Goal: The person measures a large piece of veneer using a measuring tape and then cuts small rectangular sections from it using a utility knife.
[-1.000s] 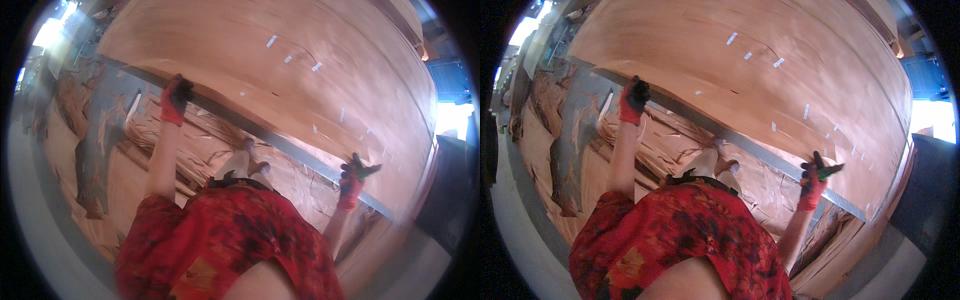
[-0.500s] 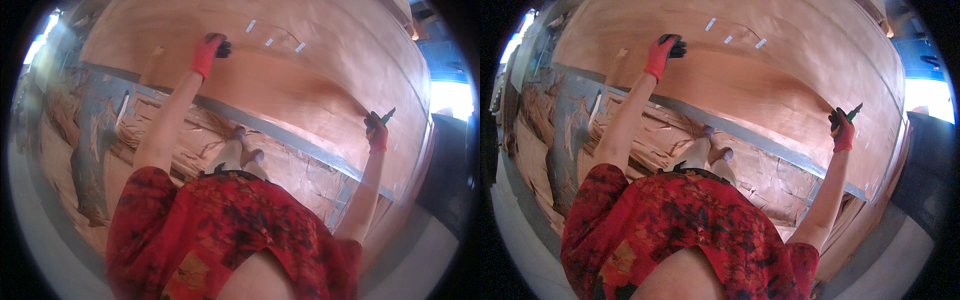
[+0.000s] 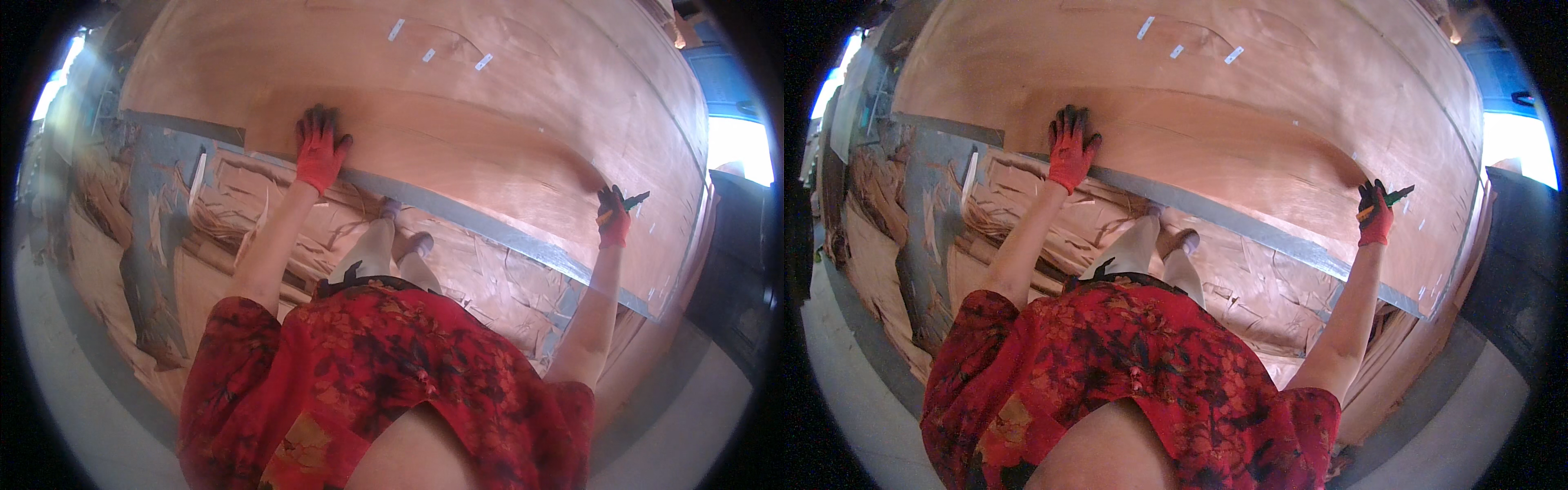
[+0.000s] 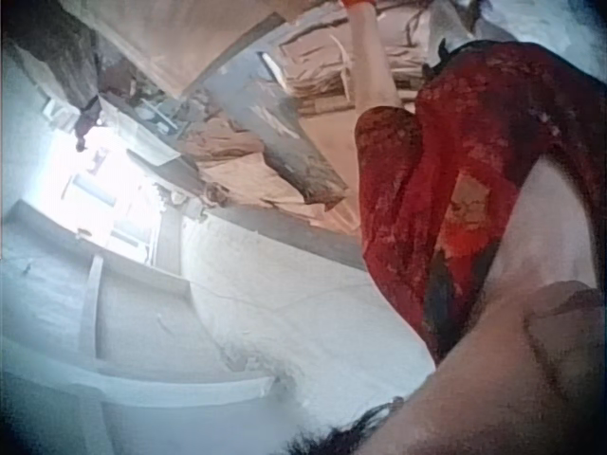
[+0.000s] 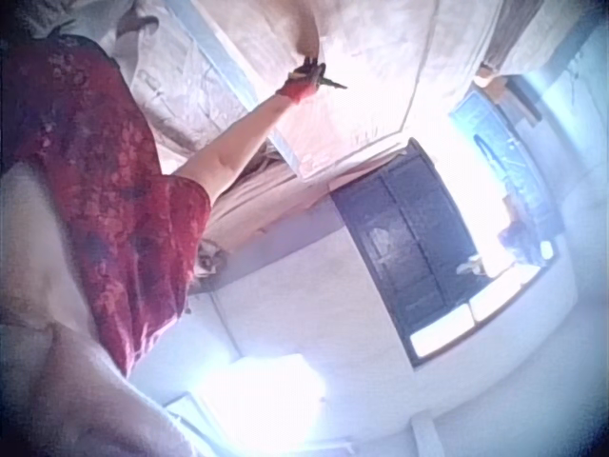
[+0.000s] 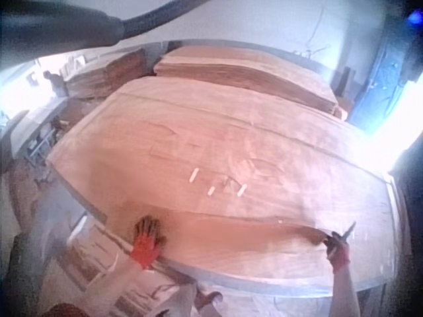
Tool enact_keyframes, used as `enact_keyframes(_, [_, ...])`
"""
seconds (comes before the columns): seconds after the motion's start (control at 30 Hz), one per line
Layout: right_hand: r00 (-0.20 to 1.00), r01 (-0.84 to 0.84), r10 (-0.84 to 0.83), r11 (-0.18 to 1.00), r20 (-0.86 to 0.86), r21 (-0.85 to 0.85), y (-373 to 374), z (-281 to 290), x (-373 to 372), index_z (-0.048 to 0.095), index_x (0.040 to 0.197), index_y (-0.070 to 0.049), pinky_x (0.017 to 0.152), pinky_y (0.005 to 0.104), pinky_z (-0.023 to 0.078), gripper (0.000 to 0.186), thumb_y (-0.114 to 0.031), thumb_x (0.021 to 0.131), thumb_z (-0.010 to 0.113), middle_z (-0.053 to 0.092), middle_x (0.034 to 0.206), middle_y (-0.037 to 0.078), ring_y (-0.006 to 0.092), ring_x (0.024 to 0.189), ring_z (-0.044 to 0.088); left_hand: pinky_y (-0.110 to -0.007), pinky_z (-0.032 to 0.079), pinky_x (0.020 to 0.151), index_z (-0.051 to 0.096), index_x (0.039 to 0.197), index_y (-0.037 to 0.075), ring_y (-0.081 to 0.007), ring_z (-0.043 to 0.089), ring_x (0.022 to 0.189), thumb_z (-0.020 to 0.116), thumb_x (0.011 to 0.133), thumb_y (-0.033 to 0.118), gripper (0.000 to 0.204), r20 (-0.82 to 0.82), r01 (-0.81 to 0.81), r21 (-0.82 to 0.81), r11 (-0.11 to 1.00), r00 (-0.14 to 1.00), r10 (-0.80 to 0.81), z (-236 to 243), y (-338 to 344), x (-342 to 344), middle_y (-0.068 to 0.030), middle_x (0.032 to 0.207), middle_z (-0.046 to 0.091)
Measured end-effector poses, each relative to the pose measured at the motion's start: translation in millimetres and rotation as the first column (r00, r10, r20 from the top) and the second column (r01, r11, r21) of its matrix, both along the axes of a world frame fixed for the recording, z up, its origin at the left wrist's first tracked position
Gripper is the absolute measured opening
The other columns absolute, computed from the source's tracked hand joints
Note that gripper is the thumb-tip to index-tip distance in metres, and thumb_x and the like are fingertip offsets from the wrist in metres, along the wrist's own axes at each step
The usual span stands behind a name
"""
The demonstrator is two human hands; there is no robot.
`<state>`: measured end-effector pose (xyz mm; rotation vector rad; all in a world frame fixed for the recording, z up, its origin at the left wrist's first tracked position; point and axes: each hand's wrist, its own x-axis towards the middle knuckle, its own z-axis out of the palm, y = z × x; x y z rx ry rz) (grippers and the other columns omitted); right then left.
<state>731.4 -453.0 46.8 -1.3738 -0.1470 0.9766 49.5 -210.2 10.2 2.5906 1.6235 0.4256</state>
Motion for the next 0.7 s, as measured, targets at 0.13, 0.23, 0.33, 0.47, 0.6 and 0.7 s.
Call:
enact_keyframes(0.13, [0.999, 0.025, -0.026, 0.999, 0.026, 0.048, -17, -16, 29, 0.054, 0.140, 0.000, 0.100, 0.0396, 0.052, 0.040, -0.015, 0.102, 0.058, 0.064, 0.130, 0.019, 0.0329, 0.116, 0.064, -0.061, 0.016, 0.121, 0.031, 0.157, 0.008, -0.0488, 0.026, 0.147, 0.054, 0.099, 0.047, 0.073, 0.026, 0.050, 0.021, 0.999, 0.998, -0.050, -2, 15, 18, -0.0256, 0.162, 0.027])
enact_keyframes(0.23, [0.999, 0.036, -0.035, 0.999, -0.023, 0.038, -26, -27, 32, 0.054, 0.140, 0.001, 0.104, 0.0410, 0.050, 0.040, -0.015, 0.102, 0.058, 0.063, 0.132, 0.020, 0.0330, 0.119, 0.063, -0.061, 0.016, 0.121, 0.031, 0.157, 0.009, -0.0490, 0.026, 0.147, 0.054, 0.099, 0.047, 0.074, 0.005, 0.057, 0.013, 0.998, 0.998, -0.057, 1, 18, 26, -0.0258, 0.162, 0.027])
enact_keyframes(0.33, [0.998, 0.028, -0.027, 0.999, -0.056, 0.018, -39, -32, 35, 0.053, 0.141, 0.000, 0.100, 0.0394, 0.053, 0.041, -0.014, 0.102, 0.058, 0.063, 0.132, 0.020, 0.0327, 0.117, 0.065, -0.061, 0.016, 0.121, 0.030, 0.157, 0.008, -0.0493, 0.026, 0.147, 0.054, 0.099, 0.047, 0.074, -0.002, 0.067, 0.011, 0.998, 0.998, -0.067, -2, 14, 31, -0.0258, 0.162, 0.026])
enact_keyframes(0.47, [0.998, 0.069, -0.069, 0.998, -0.010, 0.002, -51, -20, 40, 0.054, 0.141, -0.004, 0.086, 0.0367, 0.059, 0.042, -0.013, 0.101, 0.060, 0.069, 0.119, 0.017, 0.0296, 0.105, 0.070, -0.061, 0.015, 0.122, 0.030, 0.158, 0.008, -0.0496, 0.026, 0.147, 0.055, 0.099, 0.047, 0.075, 0.010, 0.086, 0.016, 0.996, 0.996, -0.086, -9, 17, 37, -0.0256, 0.163, 0.025])
enact_keyframes(0.6, [0.914, 0.237, -0.177, 0.963, 0.366, -0.125, -53, 10, -16, 0.056, 0.142, -0.009, 0.079, 0.0325, 0.058, 0.042, -0.012, 0.100, 0.062, 0.070, 0.116, 0.012, 0.0242, 0.102, 0.070, -0.063, 0.017, 0.120, 0.037, 0.154, 0.007, -0.0494, 0.028, 0.146, 0.058, 0.095, 0.048, 0.074, 0.016, 0.091, 0.052, 0.994, 0.996, -0.092, -15, 17, 38, -0.0272, 0.160, 0.029])
enact_keyframes(0.7, [0.722, 0.110, 0.062, 0.973, 0.689, -0.202, -26, 31, -110, 0.055, 0.144, -0.011, 0.086, 0.0316, 0.056, 0.044, -0.012, 0.100, 0.061, 0.069, 0.124, 0.011, 0.0249, 0.110, 0.068, -0.060, 0.015, 0.122, 0.028, 0.159, 0.009, -0.0499, 0.025, 0.147, 0.055, 0.099, 0.046, 0.076, 0.009, 0.070, 0.026, 0.997, 0.997, -0.070, -8, 12, 32, -0.0249, 0.163, 0.025])
